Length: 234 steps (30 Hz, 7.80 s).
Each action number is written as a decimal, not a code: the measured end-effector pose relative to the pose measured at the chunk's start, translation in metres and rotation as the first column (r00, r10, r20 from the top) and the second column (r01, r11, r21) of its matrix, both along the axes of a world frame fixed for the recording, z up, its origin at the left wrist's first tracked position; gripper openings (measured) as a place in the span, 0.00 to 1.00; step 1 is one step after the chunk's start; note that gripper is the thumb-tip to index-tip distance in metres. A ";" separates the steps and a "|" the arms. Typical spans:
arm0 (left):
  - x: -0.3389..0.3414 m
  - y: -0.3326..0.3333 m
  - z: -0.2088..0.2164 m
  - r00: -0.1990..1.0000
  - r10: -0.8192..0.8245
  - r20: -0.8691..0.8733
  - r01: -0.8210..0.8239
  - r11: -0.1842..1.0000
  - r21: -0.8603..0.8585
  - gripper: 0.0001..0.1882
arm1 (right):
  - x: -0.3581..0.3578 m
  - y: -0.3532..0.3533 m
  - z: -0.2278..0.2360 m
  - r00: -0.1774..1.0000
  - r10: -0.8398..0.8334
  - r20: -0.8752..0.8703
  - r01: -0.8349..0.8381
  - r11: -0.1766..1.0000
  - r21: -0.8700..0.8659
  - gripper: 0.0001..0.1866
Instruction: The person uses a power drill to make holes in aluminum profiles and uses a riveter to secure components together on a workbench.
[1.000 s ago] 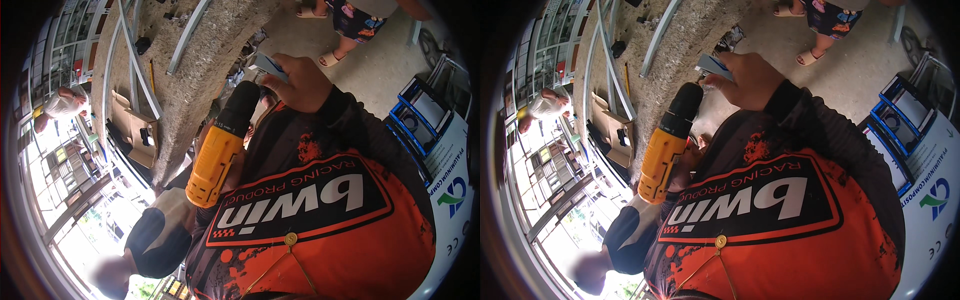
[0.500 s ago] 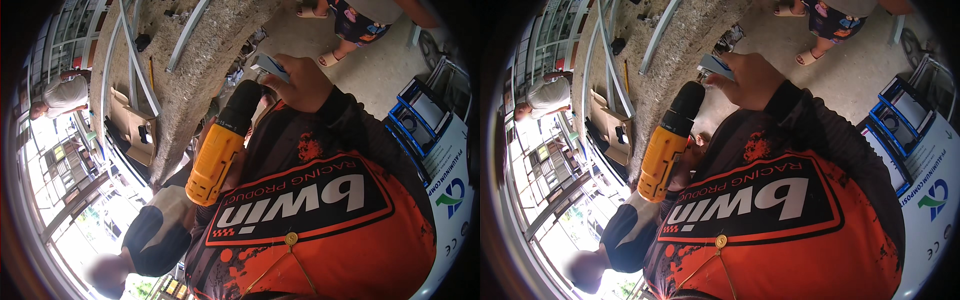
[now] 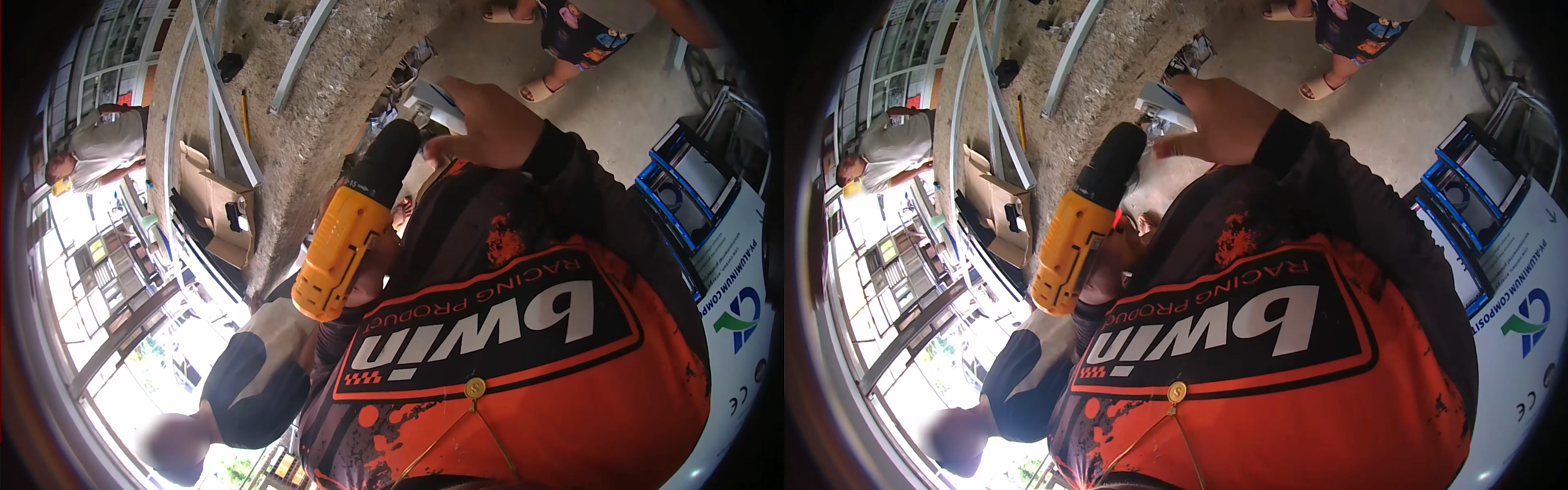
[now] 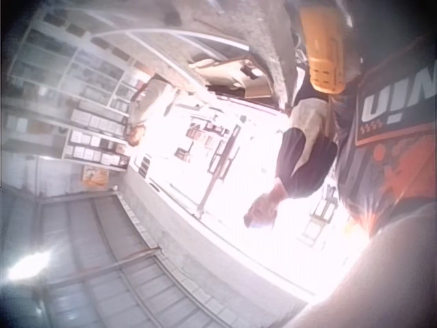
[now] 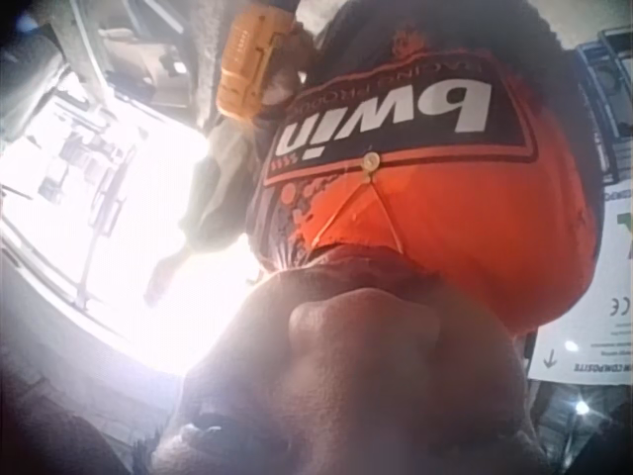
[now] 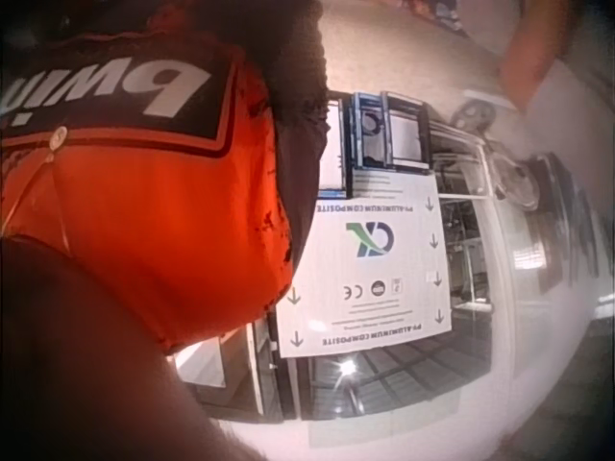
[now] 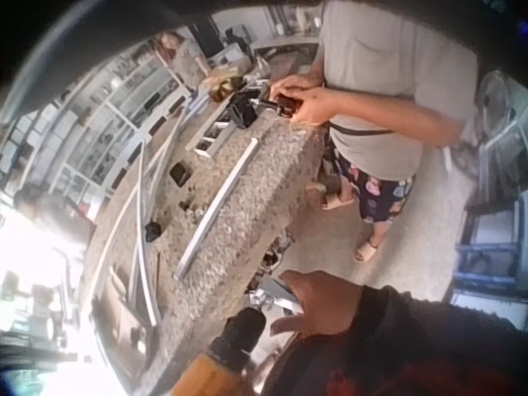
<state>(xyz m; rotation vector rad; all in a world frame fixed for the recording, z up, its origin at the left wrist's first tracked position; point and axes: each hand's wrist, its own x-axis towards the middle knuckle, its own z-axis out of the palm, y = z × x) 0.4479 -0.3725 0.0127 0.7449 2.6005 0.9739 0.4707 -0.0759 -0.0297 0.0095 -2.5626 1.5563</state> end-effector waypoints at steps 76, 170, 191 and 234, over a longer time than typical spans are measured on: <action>-0.091 -0.010 -0.008 0.959 0.205 0.194 -0.240 0.955 0.175 0.14 | -0.029 0.071 -0.061 0.787 0.513 0.341 0.125 0.409 -0.904 0.23; -0.252 0.074 -0.201 0.936 0.248 -0.249 -0.339 0.826 -0.450 0.26 | -0.304 0.246 -0.152 0.932 0.107 -0.347 -0.027 0.974 0.227 0.12; -0.266 0.119 0.166 -0.098 -0.249 -0.964 -0.995 0.040 0.091 0.06 | -0.322 0.216 -0.176 0.925 0.238 -0.296 -0.010 0.795 0.607 0.17; -0.259 0.190 0.136 0.268 0.237 -0.934 -0.612 0.791 0.025 0.10 | -0.321 0.222 -0.176 0.928 0.247 -0.281 -0.012 0.771 0.637 0.17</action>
